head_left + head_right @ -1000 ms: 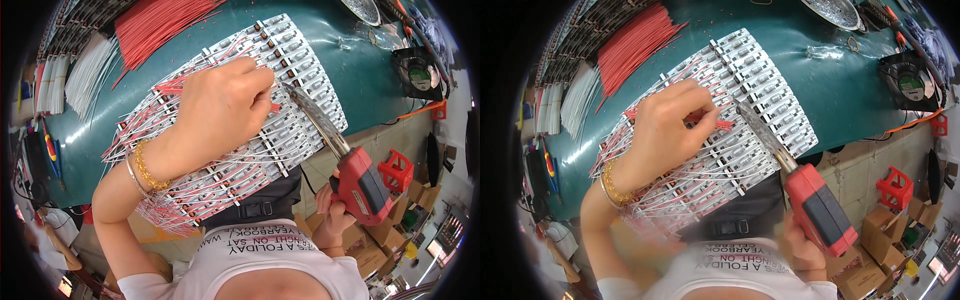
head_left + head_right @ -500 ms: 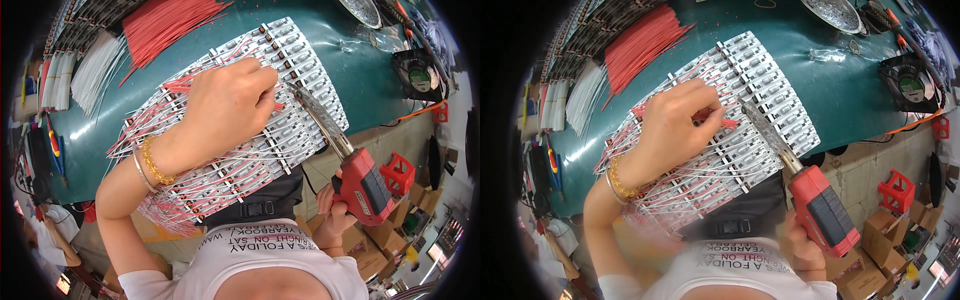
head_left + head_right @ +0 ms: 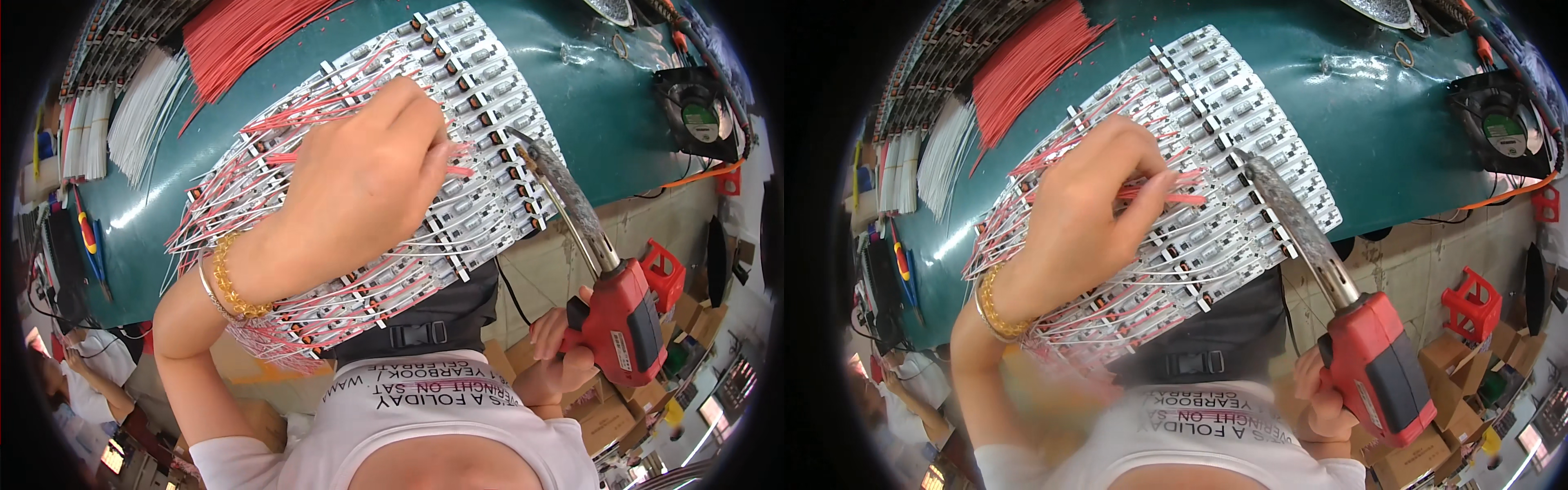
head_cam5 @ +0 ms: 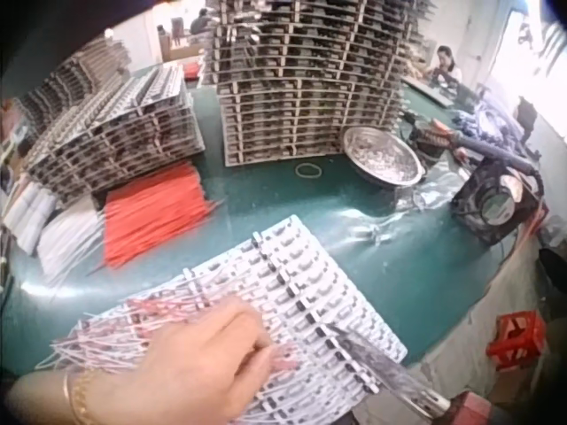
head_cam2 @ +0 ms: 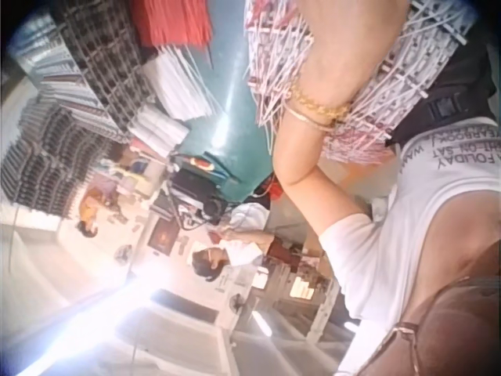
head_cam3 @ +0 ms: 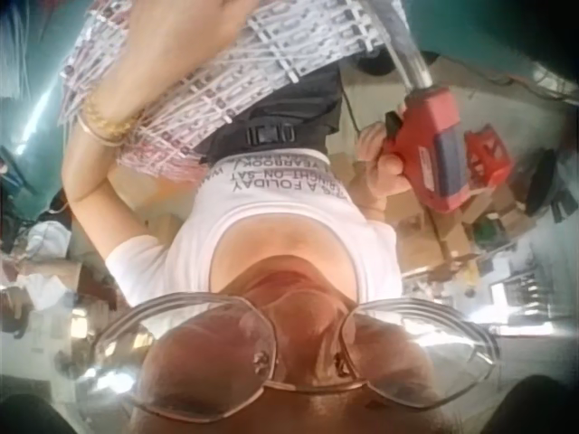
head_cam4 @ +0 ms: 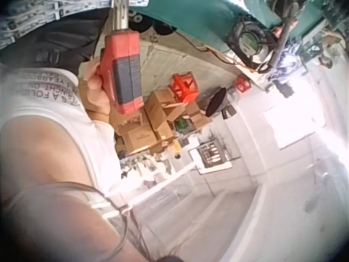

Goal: The person uses a soldering iron to attach red and white wires to a grid of electronic components on a workbench. They repeatedly pick up individual wires, position them on the component grid, and apply the soldering iron to secure the connections.

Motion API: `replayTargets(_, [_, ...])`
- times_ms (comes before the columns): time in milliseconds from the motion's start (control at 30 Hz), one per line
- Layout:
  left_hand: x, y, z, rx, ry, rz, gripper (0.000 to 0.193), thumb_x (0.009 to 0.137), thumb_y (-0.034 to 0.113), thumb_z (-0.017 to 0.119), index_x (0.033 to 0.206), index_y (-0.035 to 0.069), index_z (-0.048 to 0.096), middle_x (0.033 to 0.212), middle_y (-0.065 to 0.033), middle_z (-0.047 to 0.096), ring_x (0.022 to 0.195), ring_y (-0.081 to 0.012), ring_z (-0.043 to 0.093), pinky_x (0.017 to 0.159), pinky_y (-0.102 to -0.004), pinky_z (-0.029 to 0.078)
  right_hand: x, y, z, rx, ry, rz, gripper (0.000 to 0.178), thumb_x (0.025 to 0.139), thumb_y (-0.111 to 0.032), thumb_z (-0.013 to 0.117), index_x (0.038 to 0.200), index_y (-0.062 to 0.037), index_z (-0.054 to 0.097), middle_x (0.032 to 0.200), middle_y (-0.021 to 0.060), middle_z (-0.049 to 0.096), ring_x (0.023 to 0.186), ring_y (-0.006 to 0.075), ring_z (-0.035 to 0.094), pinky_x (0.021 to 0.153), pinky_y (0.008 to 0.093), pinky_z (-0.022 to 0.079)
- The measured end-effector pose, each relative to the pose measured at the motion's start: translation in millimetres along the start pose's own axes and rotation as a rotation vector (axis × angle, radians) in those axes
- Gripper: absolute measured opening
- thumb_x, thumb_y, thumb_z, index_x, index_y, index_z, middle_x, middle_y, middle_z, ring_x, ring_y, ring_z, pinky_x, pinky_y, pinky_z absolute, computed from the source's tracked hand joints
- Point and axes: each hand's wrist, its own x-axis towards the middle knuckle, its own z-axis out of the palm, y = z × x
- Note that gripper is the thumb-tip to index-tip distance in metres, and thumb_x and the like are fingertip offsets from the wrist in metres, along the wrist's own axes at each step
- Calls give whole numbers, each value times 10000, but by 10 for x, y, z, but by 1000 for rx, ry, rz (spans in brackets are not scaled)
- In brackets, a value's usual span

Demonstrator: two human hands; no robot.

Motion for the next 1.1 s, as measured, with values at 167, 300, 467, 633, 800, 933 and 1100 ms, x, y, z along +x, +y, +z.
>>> replayTargets(167, [-2,31,26,34,21,-15,110,704,-30,619,744,6,523,767,-69,532,602,-197,567,504,-270,471,-172,305,-285,19,38,3,742,783,-516,584,1160,97,406,460,-7,432,361,101,409,398,234,361])
replayTargets(300, [-3,7,71,37,50,22,121,688,-37,618,739,6,518,758,-67,528,582,-189,565,491,-261,471,-41,73,-31,-21,11,30,703,789,-500,586,1128,94,423,472,0,438,369,102,416,398,237,360])
replayTargets(467, [-18,13,70,58,67,18,138,677,-41,620,724,14,502,743,-63,517,567,-177,562,483,-259,466,-41,12,40,-64,40,74,670,791,-488,592,1101,85,433,474,-3,429,373,100,415,394,225,359])
replayTargets(633, [-25,-43,113,82,87,91,141,709,98,614,752,16,508,741,-77,472,485,-224,539,394,-323,425,-59,29,14,-62,81,43,696,786,-490,598,1110,100,422,470,-5,427,366,98,412,385,219,354])
replayTargets(800, [-17,10,87,69,73,19,143,677,-32,620,716,26,495,721,-52,506,545,-157,565,456,-253,451,-15,-26,100,-43,115,39,731,776,-496,607,1127,114,408,460,-2,429,357,98,407,380,224,347])
replayTargets(933, [-16,-1,83,63,92,44,120,692,-32,622,738,16,522,748,-63,519,567,-158,562,463,-246,448,-4,-19,69,-27,89,44,748,772,-508,604,1138,112,402,451,-1,426,352,97,400,380,227,340])
replayTargets(1100, [-8,25,12,-143,108,108,87,714,-27,636,765,-5,570,802,-92,531,633,-172,548,474,-240,436,-29,-53,35,-13,93,37,763,771,-519,596,1153,109,392,446,-6,422,353,96,396,386,228,345])
